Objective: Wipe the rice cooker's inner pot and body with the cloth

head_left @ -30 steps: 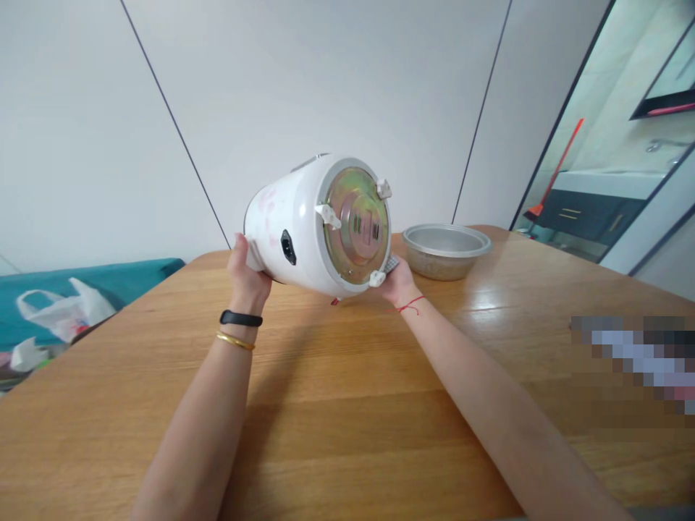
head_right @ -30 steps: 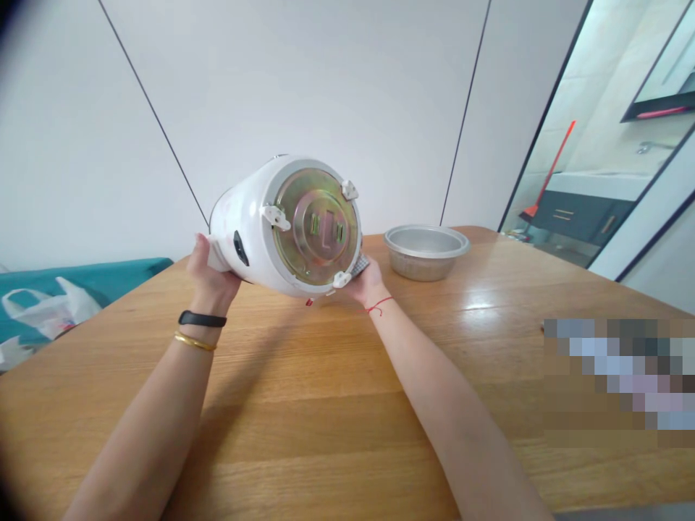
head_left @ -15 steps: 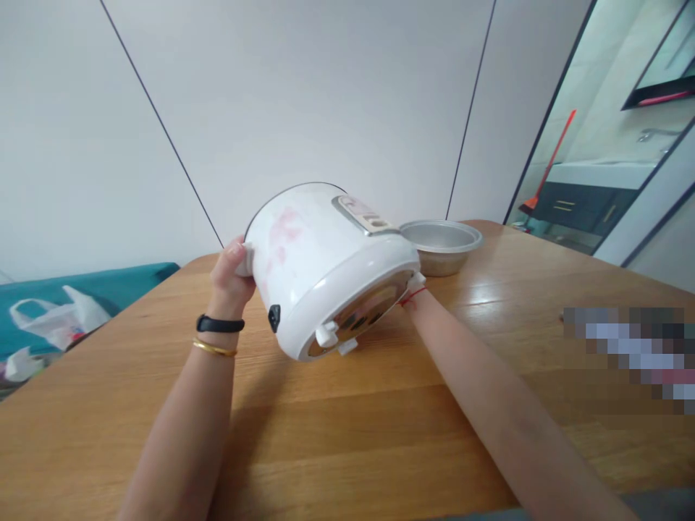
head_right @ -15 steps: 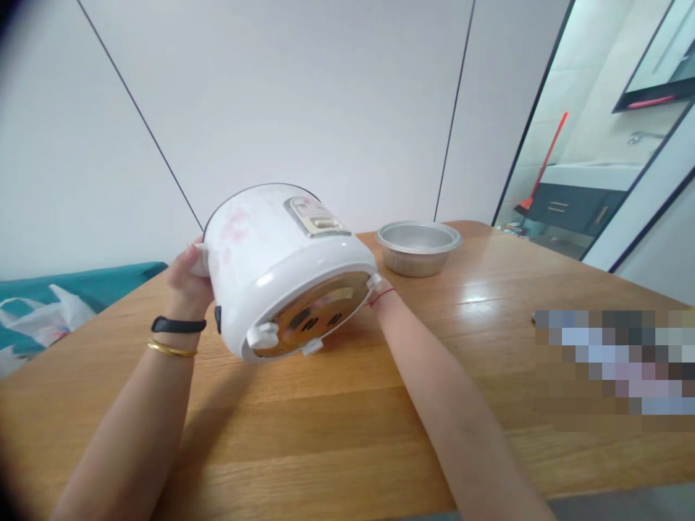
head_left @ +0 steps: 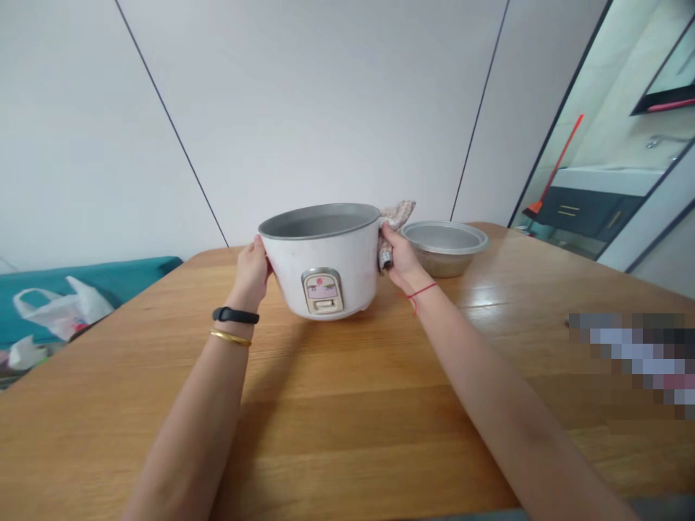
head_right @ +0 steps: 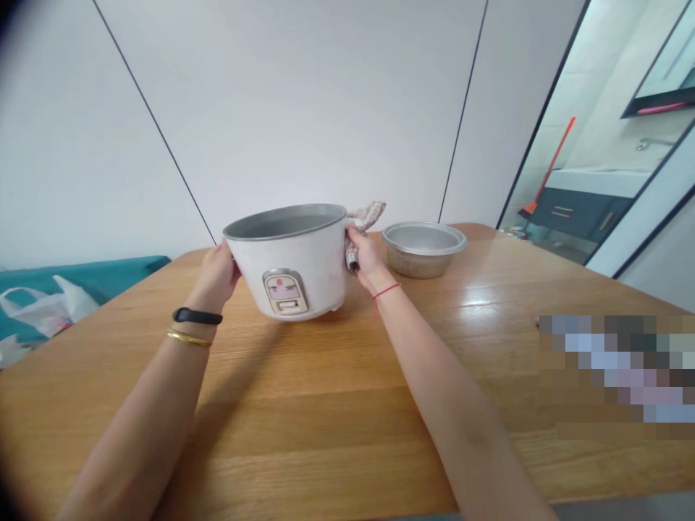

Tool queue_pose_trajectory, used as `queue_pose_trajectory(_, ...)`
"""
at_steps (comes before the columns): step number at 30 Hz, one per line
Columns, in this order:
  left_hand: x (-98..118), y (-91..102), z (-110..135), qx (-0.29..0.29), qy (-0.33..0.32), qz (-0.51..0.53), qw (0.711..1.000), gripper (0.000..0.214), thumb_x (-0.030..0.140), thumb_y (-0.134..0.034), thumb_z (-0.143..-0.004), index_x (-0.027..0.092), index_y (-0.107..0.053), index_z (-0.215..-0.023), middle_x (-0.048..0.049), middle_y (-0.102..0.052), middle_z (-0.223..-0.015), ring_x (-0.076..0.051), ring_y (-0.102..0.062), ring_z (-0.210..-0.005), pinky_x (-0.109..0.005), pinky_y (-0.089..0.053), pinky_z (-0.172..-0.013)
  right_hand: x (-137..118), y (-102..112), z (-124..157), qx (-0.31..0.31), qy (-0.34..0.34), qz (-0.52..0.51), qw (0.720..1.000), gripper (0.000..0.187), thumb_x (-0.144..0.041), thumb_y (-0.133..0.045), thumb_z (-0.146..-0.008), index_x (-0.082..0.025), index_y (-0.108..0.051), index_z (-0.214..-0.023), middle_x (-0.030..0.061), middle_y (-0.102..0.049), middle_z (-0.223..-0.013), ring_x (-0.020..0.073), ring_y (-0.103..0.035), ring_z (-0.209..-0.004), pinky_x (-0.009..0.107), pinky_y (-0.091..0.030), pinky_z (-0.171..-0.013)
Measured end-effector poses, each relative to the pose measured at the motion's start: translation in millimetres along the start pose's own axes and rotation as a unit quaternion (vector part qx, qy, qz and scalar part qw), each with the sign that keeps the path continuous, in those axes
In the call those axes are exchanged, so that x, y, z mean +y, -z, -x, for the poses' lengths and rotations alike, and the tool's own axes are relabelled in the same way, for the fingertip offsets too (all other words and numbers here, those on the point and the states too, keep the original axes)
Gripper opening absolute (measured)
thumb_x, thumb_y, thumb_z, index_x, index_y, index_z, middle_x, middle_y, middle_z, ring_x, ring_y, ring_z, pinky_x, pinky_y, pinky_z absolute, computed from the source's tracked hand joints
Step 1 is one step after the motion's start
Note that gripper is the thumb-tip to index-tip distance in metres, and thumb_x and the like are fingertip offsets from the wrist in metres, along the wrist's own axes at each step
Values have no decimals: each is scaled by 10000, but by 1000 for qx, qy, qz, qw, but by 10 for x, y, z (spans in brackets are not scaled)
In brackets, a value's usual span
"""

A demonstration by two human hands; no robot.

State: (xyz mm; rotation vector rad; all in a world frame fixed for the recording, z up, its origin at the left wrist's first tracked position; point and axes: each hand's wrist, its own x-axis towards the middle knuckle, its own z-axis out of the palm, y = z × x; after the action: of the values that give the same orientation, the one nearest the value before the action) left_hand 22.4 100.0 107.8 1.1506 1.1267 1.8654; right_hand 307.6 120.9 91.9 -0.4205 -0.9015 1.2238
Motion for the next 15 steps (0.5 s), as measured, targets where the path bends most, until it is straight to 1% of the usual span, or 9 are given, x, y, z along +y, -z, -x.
queue_pose_trajectory(2,-132,-53,10,-30,12,22,999,628,833,-633,-831,206,-661,-848,-50,-694,-710,-195,-664,-645,-307,-532,-589,49,45,-14,17,11,0,1000,181,-374,-701,-920,-215,-733,-999,1,-804,-966,205,-736,-1120,383,-572,-1052)
queue_pose_trajectory(4,-224,-119,40,-91,6,40,995,712,884,-527,-854,202,-701,-968,-101,-768,-863,-243,-739,-805,-350,-585,-705,90,127,-35,43,29,0,999,195,-374,-708,-905,-212,-737,-1009,-6,-807,-988,191,-733,-1127,359,-566,-1053)
queue_pose_trajectory(6,-275,-181,77,-146,-3,43,988,781,908,-462,-865,201,-714,-1083,-140,-793,-1027,-283,-760,-991,-390,-602,-840,111,216,-55,59,47,-1,997,211,-387,-718,-891,-212,-735,-1006,-7,-809,-1014,187,-724,-1151,350,-558,-1063)
queue_pose_trajectory(8,-308,-233,114,-177,-4,43,983,815,916,-438,-869,207,-708,-1166,-156,-785,-1153,-306,-735,-1138,-424,-587,-956,116,292,-68,61,58,-3,996,232,-408,-730,-874,-209,-731,-993,2,-809,-1036,197,-719,-1166,360,-557,-1071)
queue_pose_trajectory(11,-380,-298,167,-209,-2,60,976,852,931,-427,-858,219,-690,-1244,-147,-754,-1281,-331,-663,-1297,-471,-535,-1088,122,386,-78,56,65,8,996,278,-437,-762,-833,-205,-723,-980,15,-805,-1054,215,-723,-1160,377,-560,-1075)
queue_pose_trajectory(13,-457,-338,195,-233,-15,83,969,875,944,-453,-835,216,-687,-1263,-135,-727,-1346,-344,-582,-1401,-485,-470,-1175,132,450,-89,60,65,23,996,315,-464,-782,-808,-207,-714,-977,18,-803,-1054,217,-726,-1150,379,-563,-1071)
queue_pose_trajectory(15,-553,-365,213,-245,-39,108,963,874,930,-528,-813,203,-685,-1273,-133,-696,-1400,-346,-492,-1483,-476,-388,-1247,148,522,-101,64,59,44,995,347,-504,-782,-802,-210,-704,-968,25,-800,-1052,214,-729,-1136,371,-572,-1053)
